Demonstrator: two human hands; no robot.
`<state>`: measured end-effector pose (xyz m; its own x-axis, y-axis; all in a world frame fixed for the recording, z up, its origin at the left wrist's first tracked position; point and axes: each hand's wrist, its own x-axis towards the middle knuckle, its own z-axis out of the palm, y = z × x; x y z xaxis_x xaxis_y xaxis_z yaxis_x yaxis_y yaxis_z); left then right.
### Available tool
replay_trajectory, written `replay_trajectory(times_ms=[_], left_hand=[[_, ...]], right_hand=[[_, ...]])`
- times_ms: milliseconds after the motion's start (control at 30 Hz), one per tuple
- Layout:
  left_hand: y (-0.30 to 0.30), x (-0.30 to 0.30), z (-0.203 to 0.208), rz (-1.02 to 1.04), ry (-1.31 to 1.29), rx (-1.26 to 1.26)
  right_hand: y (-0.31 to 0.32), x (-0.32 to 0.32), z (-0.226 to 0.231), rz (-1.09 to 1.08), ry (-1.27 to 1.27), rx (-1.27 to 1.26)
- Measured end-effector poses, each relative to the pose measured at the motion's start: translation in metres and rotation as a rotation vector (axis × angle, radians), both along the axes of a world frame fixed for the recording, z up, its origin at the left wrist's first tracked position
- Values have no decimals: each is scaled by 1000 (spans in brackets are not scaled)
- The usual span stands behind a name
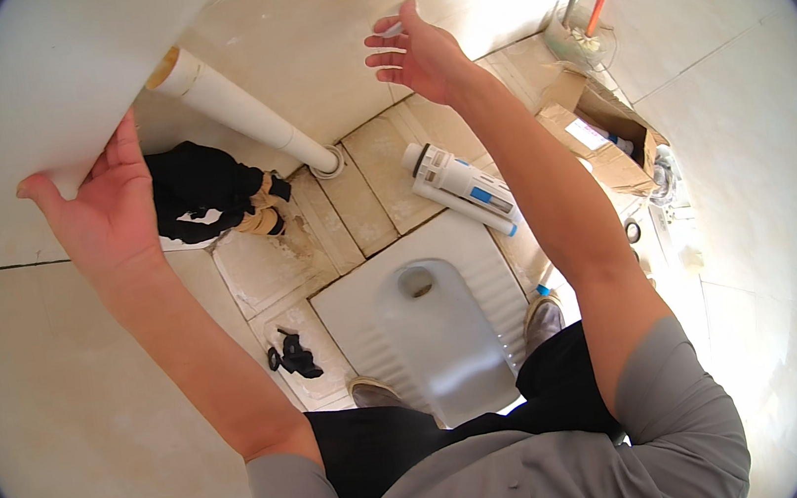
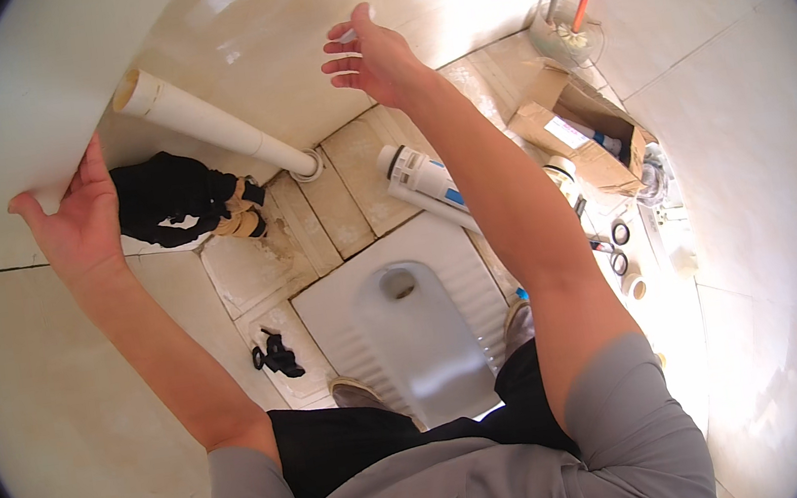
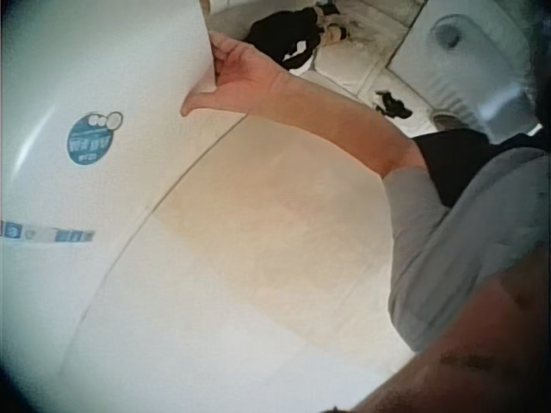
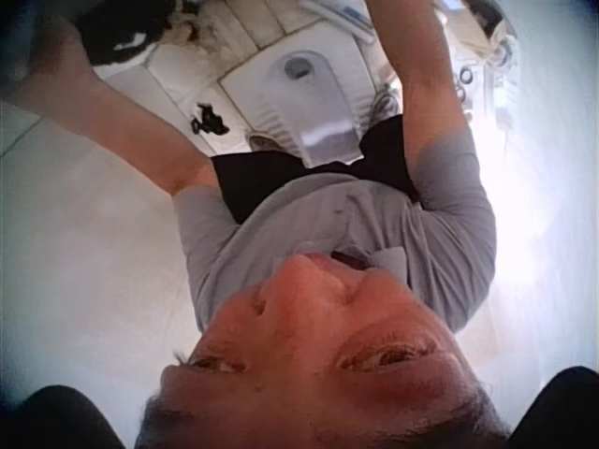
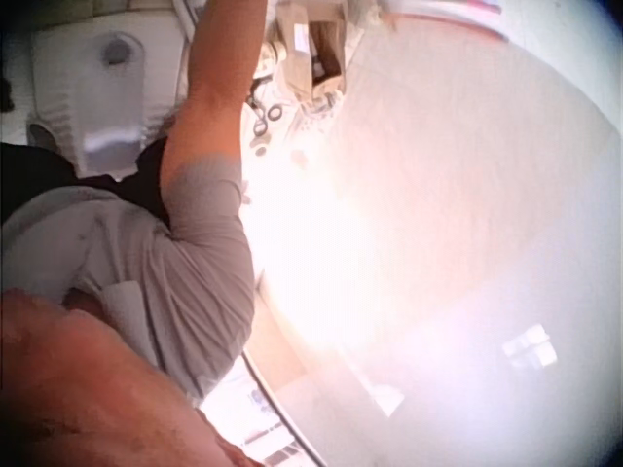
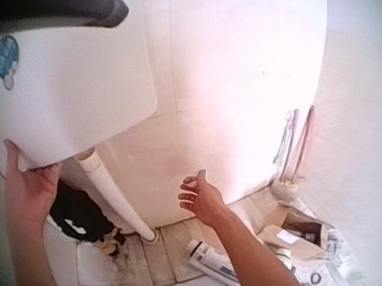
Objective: The person assembles and installs replacement components for a squat toilet tank system, handling a white flush pipe and various internal tank mechanisms by hand.
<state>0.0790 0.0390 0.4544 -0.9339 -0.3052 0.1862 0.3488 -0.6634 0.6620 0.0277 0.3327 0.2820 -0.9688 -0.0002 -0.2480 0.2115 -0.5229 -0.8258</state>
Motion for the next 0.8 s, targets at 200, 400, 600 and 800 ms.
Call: replay_trajectory(times_ms=[200,400,600,800], left_hand=[[-11,-7,-11,-22,34,-58],[-12,-11,-8,-20,10,-8],[-2,-7,-6,28,-32,-32],[-7,-6,-6,44,-24,-20]], right_hand=[[43,6,-38,139,-88,147],[135,54,-169,142,-431,663],[182,132,-257,251,-789,877],[157,140,-258,164,-819,758]])
